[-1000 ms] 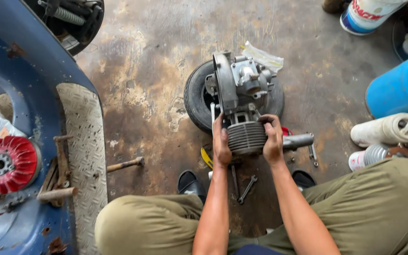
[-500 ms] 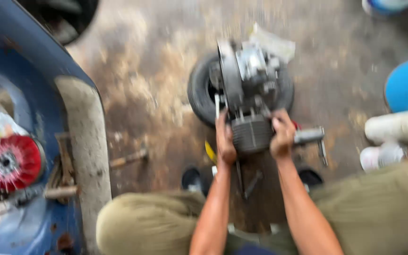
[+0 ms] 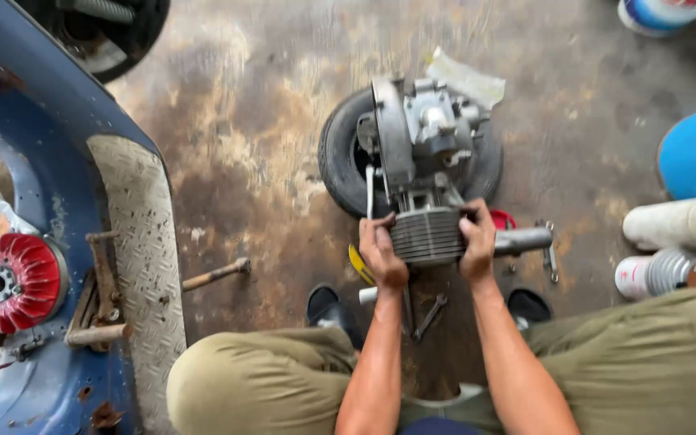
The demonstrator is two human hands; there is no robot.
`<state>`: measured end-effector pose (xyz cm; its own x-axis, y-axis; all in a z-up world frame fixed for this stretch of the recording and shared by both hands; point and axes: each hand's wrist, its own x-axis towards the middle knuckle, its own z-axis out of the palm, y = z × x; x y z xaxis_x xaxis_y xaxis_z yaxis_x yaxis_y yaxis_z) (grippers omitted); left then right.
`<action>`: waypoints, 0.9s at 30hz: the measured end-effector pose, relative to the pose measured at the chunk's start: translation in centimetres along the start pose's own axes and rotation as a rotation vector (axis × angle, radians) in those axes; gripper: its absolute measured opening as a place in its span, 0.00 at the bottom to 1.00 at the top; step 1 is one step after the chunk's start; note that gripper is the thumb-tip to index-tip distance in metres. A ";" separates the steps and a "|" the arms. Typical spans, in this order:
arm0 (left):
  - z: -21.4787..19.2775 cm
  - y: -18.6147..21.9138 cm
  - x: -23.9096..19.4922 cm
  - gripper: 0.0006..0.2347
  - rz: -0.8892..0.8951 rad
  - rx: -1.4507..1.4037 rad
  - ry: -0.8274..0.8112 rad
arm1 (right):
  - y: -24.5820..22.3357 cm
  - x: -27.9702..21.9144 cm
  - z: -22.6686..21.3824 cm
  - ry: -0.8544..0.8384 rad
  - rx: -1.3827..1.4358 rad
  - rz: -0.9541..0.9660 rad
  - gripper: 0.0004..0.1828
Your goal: The person sits on the workshop floor and assembles a scooter engine, fitting the finned cylinder over the piston and aligning it with the crankcase. They rotate and reposition the engine assembly, press the cylinder into place, and use a socket wrench to work on fasteners while steadying the engine with the other hand.
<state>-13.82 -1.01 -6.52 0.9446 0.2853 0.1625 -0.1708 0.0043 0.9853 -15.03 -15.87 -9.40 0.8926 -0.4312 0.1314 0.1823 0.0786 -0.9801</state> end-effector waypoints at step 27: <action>0.4 0.6 2.4 0.12 -0.104 0.155 0.091 | -2.0 1.3 1.9 0.097 -0.091 0.099 0.14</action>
<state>-11.58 -0.68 -5.50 0.9244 0.3765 0.0611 -0.0218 -0.1077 0.9939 -13.44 -14.93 -6.96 0.8594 -0.5108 0.0225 0.0530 0.0453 -0.9976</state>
